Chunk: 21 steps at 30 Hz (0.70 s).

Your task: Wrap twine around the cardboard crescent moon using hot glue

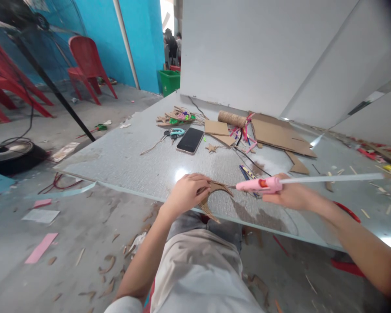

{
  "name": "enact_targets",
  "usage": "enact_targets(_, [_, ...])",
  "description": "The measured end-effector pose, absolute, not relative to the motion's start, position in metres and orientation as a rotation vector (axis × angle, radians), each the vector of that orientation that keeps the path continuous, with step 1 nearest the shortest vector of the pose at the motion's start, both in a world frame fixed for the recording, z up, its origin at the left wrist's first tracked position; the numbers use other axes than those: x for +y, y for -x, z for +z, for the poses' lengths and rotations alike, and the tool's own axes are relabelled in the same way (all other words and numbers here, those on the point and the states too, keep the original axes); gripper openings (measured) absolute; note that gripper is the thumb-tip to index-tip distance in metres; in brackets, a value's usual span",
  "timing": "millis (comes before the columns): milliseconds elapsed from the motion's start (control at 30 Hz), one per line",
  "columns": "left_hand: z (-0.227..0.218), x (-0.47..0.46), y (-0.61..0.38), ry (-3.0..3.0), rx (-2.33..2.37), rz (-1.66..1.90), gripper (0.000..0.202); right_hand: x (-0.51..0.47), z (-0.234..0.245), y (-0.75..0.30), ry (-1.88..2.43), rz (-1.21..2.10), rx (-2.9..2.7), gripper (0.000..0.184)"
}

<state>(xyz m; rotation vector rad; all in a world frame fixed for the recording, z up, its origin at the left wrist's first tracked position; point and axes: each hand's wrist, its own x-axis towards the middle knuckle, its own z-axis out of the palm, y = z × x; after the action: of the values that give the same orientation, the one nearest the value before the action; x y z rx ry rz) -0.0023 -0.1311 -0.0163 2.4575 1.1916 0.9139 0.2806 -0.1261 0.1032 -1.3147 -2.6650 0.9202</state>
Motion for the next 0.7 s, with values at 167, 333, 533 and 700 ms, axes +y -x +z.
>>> enact_targets(167, [-0.015, -0.134, 0.002, -2.452, 1.225, 0.863, 0.018, -0.099, 0.113, -0.286, 1.296, 0.880, -2.481, 0.045])
enact_targets(333, [-0.013, -0.136, 0.003, -2.433, 1.348, 0.804, 0.009, -0.050, 0.073, -0.275, 1.406, 0.617, -2.261, 0.041])
enact_targets(533, [-0.010, -0.135, 0.006, -2.429, 1.175, 0.802, 0.009, -0.003, 0.023, -0.252, 1.306, 0.652, -2.151, 0.041])
enact_targets(700, [-0.007, -0.135, 0.008, -2.349, 0.991, 0.805, 0.016, 0.008, 0.008, -0.248, 1.429, 0.601, -2.193, 0.036])
